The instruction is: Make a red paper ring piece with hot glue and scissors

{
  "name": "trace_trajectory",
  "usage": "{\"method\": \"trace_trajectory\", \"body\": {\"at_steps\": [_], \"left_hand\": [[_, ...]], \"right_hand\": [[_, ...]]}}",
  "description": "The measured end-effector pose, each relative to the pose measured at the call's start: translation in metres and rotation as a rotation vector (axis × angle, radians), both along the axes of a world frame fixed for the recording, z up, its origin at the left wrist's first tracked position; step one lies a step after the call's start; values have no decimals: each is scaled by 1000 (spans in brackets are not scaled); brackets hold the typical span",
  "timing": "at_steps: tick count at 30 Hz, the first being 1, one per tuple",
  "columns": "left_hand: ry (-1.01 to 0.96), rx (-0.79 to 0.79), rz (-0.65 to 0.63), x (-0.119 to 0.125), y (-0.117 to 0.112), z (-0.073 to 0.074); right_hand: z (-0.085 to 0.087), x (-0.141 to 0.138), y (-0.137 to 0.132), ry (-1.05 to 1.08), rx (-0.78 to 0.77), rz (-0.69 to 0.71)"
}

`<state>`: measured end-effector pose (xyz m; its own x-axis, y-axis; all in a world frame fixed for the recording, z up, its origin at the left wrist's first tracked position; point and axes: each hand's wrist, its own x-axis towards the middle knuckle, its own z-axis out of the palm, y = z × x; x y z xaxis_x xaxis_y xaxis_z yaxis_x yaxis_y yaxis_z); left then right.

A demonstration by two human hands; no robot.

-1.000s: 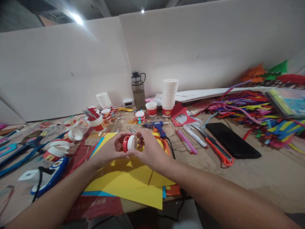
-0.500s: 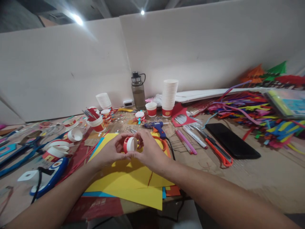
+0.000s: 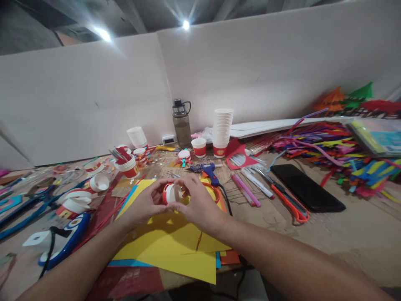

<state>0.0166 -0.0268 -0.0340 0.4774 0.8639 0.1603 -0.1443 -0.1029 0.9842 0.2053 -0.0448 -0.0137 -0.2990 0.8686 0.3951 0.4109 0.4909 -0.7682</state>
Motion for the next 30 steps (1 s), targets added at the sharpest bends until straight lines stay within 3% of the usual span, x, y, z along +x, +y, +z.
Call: {"method": "trace_trajectory", "body": {"at_steps": [12, 18, 23, 30], "left_hand": [[76, 37, 2, 1, -1, 1], [82, -150, 74, 2, -6, 8], [-54, -337, 72, 5, -8, 8], [6, -299, 270, -2, 4, 8]], "right_hand": [[1, -1, -1, -17, -69, -1], [-6, -2, 1, -49, -78, 42], [-3, 0, 6, -51, -66, 92], [17, 22, 27, 7, 17, -80]]}}
